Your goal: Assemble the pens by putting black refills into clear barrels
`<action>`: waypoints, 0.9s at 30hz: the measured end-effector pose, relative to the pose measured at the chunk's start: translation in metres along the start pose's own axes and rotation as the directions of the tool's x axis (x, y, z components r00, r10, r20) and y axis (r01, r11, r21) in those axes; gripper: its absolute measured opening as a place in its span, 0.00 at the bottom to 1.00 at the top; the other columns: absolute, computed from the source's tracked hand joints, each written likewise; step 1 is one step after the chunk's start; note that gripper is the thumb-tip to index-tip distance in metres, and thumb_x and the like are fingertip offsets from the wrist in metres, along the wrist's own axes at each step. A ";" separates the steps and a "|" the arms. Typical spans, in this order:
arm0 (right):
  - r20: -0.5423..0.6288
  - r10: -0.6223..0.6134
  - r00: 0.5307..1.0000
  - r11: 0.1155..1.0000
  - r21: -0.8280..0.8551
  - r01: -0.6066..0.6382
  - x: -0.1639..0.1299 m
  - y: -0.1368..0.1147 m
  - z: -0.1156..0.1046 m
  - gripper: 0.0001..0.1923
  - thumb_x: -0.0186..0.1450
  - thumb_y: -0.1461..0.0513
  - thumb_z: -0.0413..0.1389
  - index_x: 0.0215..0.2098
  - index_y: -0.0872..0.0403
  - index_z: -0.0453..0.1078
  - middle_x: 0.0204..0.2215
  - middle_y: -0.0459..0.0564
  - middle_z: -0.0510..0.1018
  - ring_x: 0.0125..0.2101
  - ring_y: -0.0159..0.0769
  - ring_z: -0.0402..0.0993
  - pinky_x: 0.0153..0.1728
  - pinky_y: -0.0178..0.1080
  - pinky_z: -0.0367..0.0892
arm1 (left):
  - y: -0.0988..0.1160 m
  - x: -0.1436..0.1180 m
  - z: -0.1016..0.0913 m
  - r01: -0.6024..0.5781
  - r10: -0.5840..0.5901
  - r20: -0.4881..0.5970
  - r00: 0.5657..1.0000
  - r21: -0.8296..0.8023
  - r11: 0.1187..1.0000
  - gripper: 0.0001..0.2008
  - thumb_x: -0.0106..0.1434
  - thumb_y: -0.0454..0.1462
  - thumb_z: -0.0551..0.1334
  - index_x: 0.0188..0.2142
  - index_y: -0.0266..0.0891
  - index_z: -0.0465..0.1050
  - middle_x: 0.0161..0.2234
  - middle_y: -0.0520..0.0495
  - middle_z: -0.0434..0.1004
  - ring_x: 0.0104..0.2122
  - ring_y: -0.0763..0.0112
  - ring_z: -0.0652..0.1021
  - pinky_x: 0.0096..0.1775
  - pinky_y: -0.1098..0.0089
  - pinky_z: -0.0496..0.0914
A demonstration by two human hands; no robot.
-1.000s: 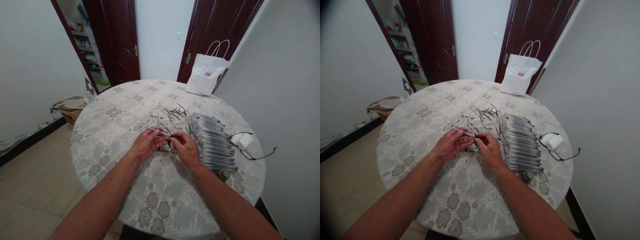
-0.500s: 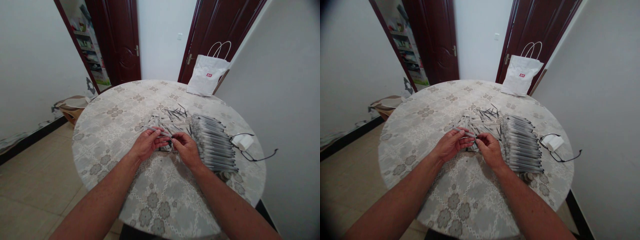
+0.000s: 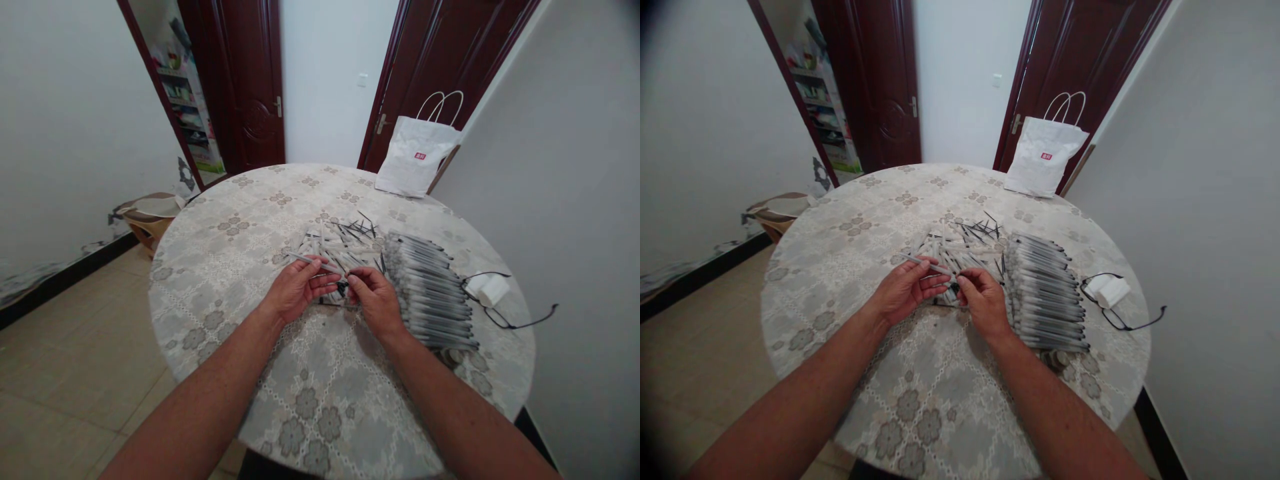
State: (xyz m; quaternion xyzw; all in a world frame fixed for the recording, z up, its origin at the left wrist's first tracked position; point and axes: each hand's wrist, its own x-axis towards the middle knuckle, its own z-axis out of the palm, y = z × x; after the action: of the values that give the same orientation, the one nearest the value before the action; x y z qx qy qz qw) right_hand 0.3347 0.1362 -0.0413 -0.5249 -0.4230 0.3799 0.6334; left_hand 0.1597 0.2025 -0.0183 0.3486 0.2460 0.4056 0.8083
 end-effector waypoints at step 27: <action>0.014 -0.147 0.989 0.970 -0.196 0.147 -0.003 0.000 -0.002 0.12 0.62 0.55 0.64 0.39 0.53 0.76 0.31 0.46 0.79 0.29 0.34 0.72 0.31 0.36 0.67 | -0.003 0.000 0.000 0.018 -0.020 0.018 1.000 0.107 0.994 0.14 0.63 0.38 0.70 0.45 0.33 0.77 0.36 0.38 0.84 0.40 0.59 0.85 0.45 0.60 0.79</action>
State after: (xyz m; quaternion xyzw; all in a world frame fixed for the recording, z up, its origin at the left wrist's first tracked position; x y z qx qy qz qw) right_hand 0.3360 0.1328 -0.0421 -0.5521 -0.4959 0.2884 0.6051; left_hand 0.1613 0.2011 -0.0202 0.3929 0.2630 0.3808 0.7947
